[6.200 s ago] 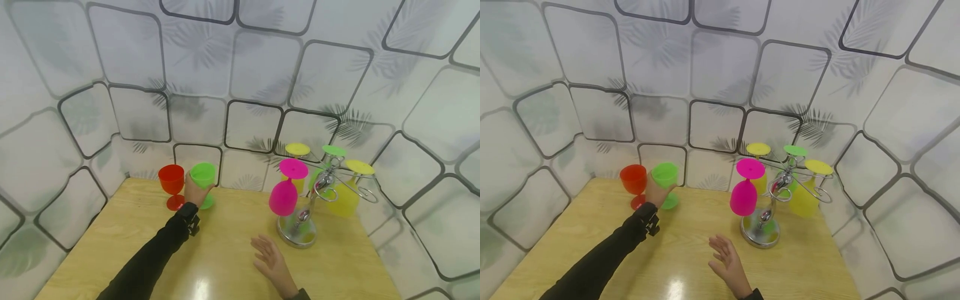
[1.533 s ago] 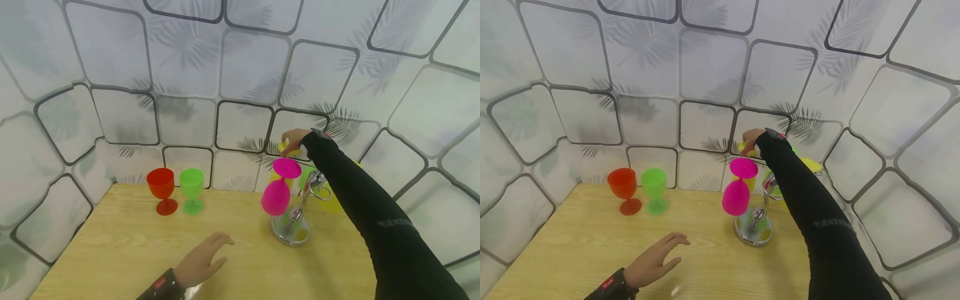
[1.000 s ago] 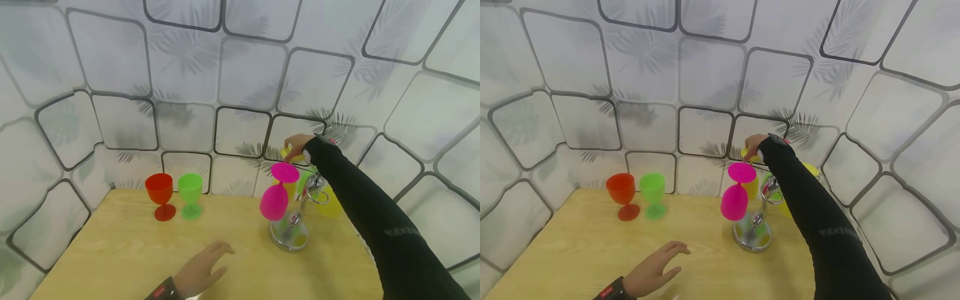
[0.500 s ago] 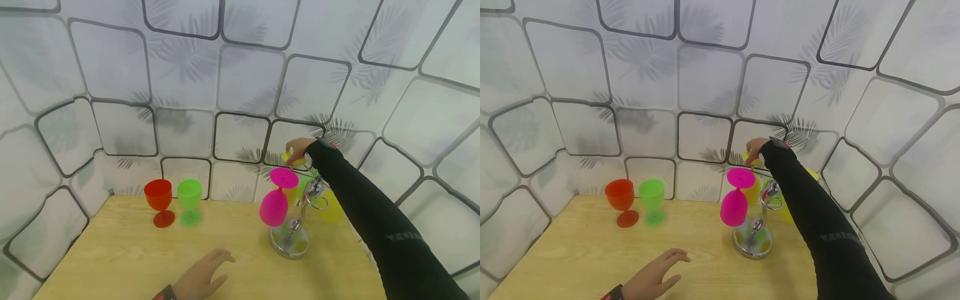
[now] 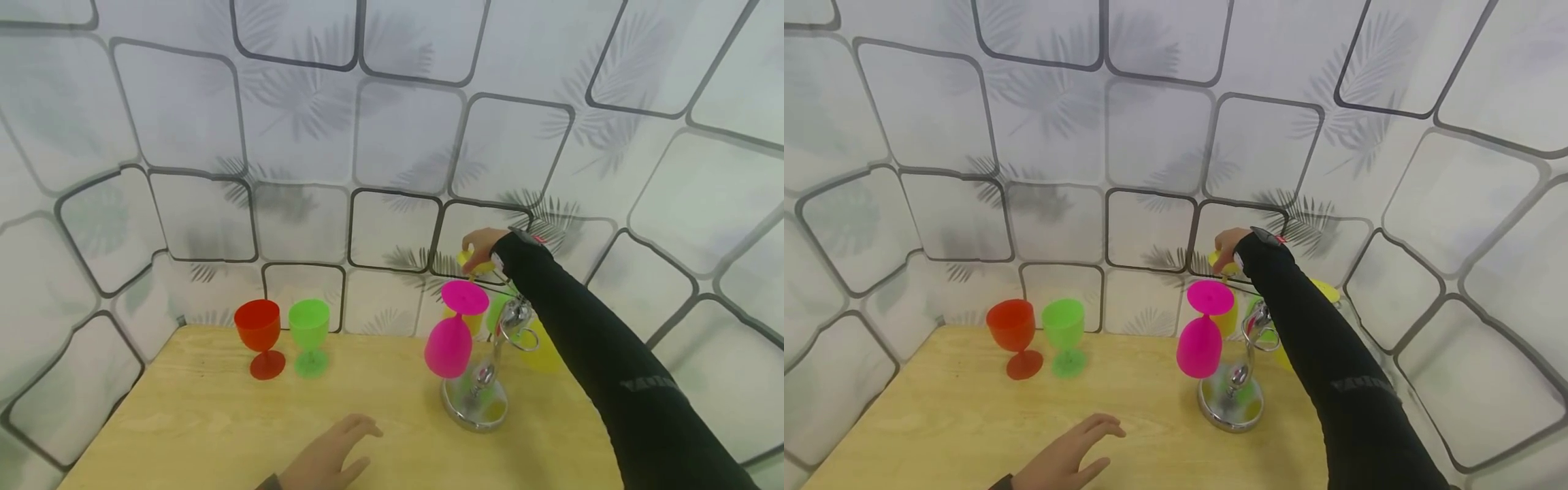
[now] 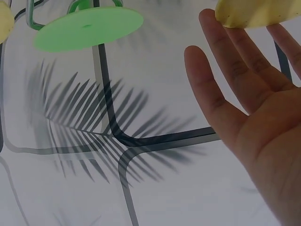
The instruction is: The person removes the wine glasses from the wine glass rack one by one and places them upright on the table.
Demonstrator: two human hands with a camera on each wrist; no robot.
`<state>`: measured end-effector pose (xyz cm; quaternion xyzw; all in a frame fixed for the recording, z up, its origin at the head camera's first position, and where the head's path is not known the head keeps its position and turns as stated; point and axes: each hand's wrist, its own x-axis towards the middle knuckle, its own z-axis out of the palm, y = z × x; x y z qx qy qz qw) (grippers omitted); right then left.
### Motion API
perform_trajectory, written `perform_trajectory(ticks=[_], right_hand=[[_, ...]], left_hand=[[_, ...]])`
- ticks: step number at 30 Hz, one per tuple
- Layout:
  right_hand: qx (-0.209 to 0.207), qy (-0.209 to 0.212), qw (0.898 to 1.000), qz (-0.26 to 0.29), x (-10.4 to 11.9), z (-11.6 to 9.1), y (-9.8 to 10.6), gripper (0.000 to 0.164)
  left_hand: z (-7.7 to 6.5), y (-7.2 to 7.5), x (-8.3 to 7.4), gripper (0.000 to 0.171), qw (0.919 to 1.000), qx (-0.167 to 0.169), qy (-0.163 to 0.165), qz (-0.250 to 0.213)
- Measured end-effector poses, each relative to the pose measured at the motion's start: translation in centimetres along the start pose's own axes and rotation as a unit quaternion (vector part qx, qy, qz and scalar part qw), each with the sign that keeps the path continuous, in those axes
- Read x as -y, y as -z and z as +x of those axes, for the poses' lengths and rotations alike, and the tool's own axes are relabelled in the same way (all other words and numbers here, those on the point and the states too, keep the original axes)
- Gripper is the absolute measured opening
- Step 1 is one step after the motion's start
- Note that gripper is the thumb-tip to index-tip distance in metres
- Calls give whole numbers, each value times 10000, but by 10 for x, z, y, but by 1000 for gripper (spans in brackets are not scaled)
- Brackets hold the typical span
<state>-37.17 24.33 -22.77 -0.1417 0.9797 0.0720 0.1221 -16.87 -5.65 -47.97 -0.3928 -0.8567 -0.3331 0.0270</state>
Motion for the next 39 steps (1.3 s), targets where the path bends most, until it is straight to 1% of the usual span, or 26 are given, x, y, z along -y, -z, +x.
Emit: perform_trajectory(ticks=[2,5,7,9,13,15,20,24,29,34,36,39], right_hand=[[-8,8,10000,-22,-1,4,-1,59],[-37,7,10000,-47,-6,10,-1,60],[-48,-17,10000,-56,-8,13,-1,60],[-58,-31,9999,-80,-9,16,1,60],[-56,-79,9999,-124,-11,17,2,61],[-43,-90,9998,-161,-12,16,3,62],[-7,-144,9998,-98,-15,10,6,64],[6,-138,9999,-20,-16,2,10,62],[50,-134,9998,-127,-14,-10,12,58],[188,-191,9994,-218,-12,-19,14,55],[238,-176,9995,-146,-11,-22,14,54],[337,-119,9993,75,-12,-22,13,55]], left_hand=[[0,-1,2,29,9999,-18,-102,13],[1,-3,5,28,9993,-132,-336,94],[1,-3,7,28,9989,-163,-414,116],[1,-2,7,27,9992,-120,-374,86],[1,-1,7,27,9998,45,-194,-13],[1,-1,7,27,9997,56,-216,18],[1,-4,10,29,9993,4,-345,143],[2,-6,13,31,9995,73,-279,145],[2,-8,11,32,9991,41,-351,223],[2,-9,8,33,9995,106,-216,190],[1,-10,7,34,9995,109,-204,196],[0,-11,6,34,9992,27,-313,255]])
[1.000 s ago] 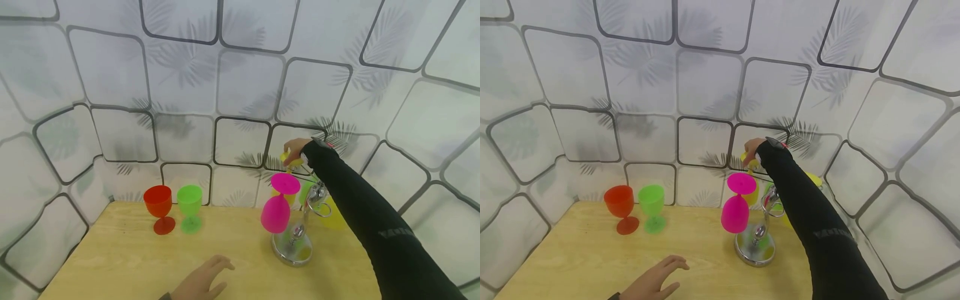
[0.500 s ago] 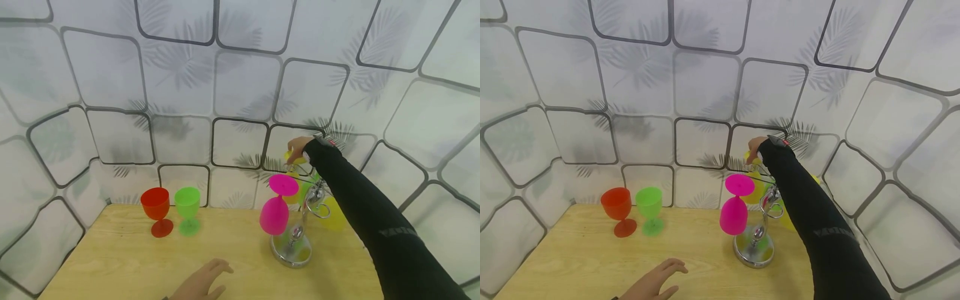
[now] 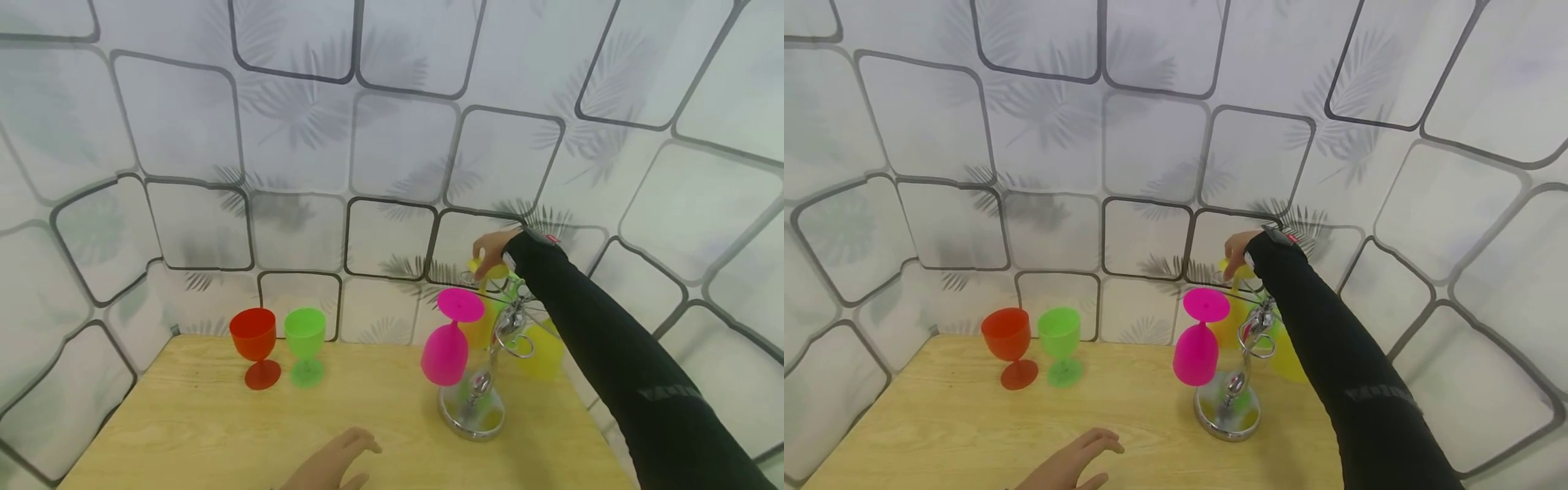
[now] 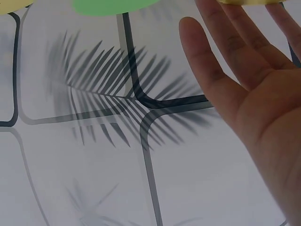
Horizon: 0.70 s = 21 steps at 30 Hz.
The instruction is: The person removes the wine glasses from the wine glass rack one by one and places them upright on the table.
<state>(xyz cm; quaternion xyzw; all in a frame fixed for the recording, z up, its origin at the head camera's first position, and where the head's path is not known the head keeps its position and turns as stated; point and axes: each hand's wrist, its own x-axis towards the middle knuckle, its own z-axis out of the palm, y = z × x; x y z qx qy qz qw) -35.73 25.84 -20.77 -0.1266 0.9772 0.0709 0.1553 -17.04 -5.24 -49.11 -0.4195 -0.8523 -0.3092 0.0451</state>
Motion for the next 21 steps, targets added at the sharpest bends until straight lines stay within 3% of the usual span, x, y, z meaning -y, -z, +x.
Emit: perform_trajectory(ticks=[9,15,21], right_hand=[[262,190,9984,458,-4,10,-1,61],[187,441,9988,49,14,4,5,55],[105,631,9979,-109,27,6,8,56]], left_hand=[[-1,-1,0,33,9999,-83,-146,-1],[-3,-6,6,27,9987,-305,-399,13],[-5,-3,7,25,9988,-206,-434,-100]])
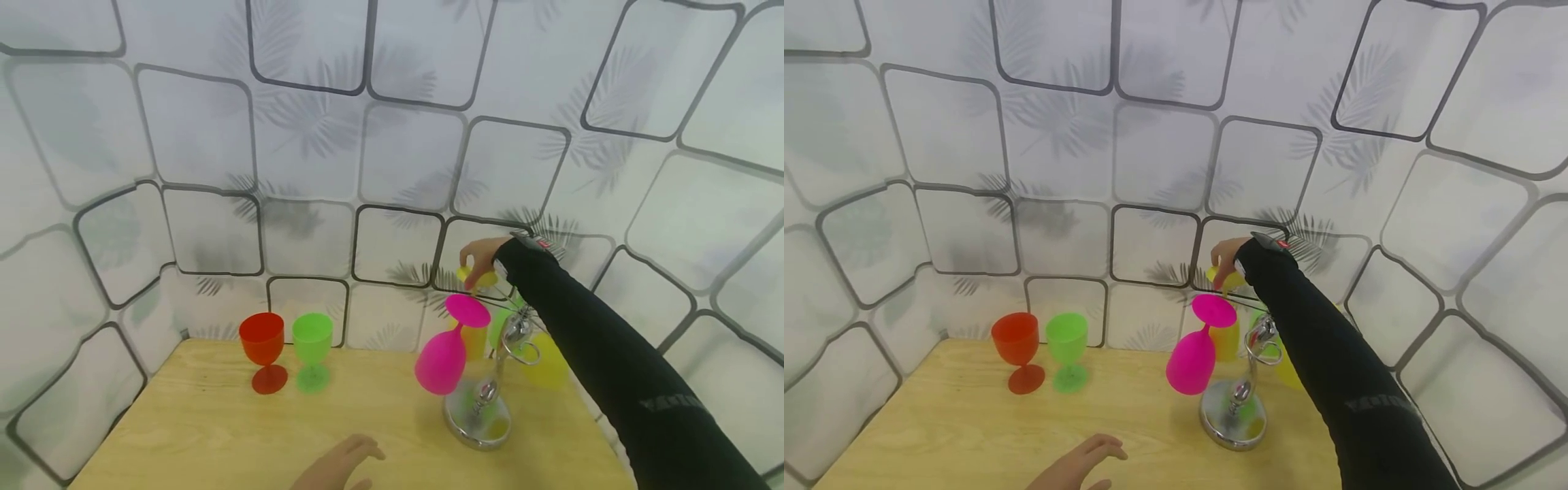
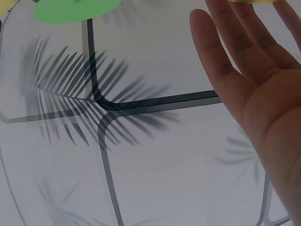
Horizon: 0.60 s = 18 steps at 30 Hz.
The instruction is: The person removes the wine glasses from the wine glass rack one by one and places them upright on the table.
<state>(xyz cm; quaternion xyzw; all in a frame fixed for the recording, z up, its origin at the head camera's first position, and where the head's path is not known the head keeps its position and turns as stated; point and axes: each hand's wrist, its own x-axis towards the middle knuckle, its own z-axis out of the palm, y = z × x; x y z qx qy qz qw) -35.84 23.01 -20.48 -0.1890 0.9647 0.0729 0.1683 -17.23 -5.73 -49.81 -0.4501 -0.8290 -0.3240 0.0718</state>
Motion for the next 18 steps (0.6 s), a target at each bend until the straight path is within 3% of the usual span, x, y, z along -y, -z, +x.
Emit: perform_trajectory(ticks=[10,18], right_hand=[[-707,134,9972,-198,27,15,-1,55],[-755,255,9966,-213,66,24,9,57]], left_hand=[[0,0,1,25,9998,-138,-84,-148],[-1,2,-1,27,9988,158,379,-268]])
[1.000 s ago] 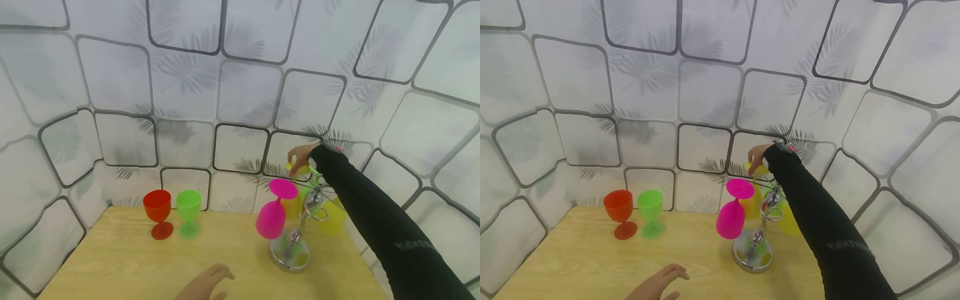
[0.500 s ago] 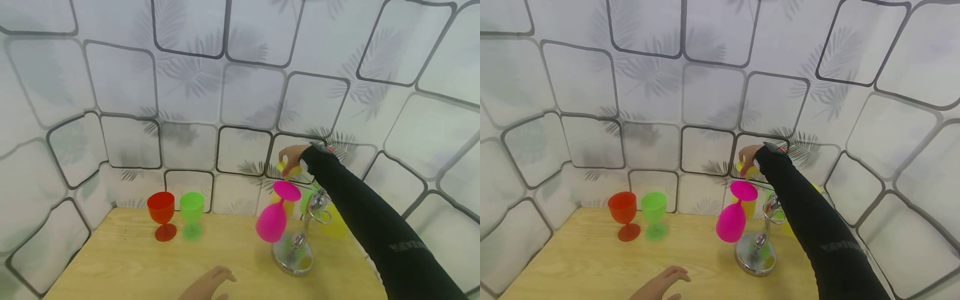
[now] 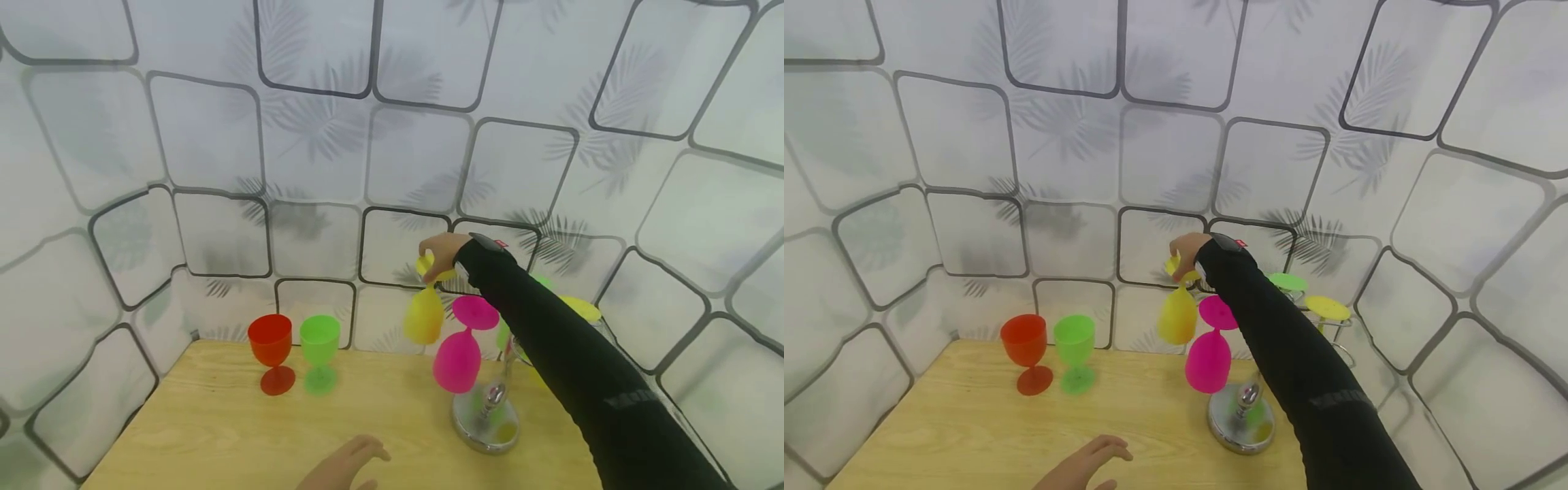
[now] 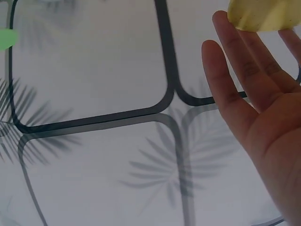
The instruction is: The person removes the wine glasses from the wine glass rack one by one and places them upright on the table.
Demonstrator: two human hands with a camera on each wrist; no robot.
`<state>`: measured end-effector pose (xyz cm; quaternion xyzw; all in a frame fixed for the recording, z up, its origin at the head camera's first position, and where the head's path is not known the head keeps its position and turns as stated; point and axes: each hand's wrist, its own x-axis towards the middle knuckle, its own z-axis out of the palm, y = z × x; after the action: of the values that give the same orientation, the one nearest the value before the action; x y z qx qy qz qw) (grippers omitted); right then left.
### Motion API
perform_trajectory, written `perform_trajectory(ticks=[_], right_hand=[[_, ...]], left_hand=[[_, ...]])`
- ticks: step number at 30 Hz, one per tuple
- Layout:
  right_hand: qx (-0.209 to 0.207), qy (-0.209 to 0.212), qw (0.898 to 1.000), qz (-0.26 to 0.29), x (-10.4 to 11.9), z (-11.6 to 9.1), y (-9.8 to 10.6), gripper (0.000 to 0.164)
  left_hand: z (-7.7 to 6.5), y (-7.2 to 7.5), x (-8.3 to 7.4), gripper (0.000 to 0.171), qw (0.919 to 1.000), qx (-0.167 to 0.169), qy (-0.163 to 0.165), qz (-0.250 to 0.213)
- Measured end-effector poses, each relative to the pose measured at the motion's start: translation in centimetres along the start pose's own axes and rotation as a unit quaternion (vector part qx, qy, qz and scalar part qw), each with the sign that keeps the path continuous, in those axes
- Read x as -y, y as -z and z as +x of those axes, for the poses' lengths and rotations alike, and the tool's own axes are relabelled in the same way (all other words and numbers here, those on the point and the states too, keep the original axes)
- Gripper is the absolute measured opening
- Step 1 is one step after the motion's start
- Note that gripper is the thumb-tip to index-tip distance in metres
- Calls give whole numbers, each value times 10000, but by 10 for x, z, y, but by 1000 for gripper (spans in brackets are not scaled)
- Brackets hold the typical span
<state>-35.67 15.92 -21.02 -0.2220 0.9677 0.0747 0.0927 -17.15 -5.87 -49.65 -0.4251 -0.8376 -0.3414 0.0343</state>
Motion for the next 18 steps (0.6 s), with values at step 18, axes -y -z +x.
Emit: perform_trajectory(ticks=[18], right_hand=[[-2,496,9988,3,63,7,2,59]], left_hand=[[0,0,-1,26,9998,-34,-126,-132]])
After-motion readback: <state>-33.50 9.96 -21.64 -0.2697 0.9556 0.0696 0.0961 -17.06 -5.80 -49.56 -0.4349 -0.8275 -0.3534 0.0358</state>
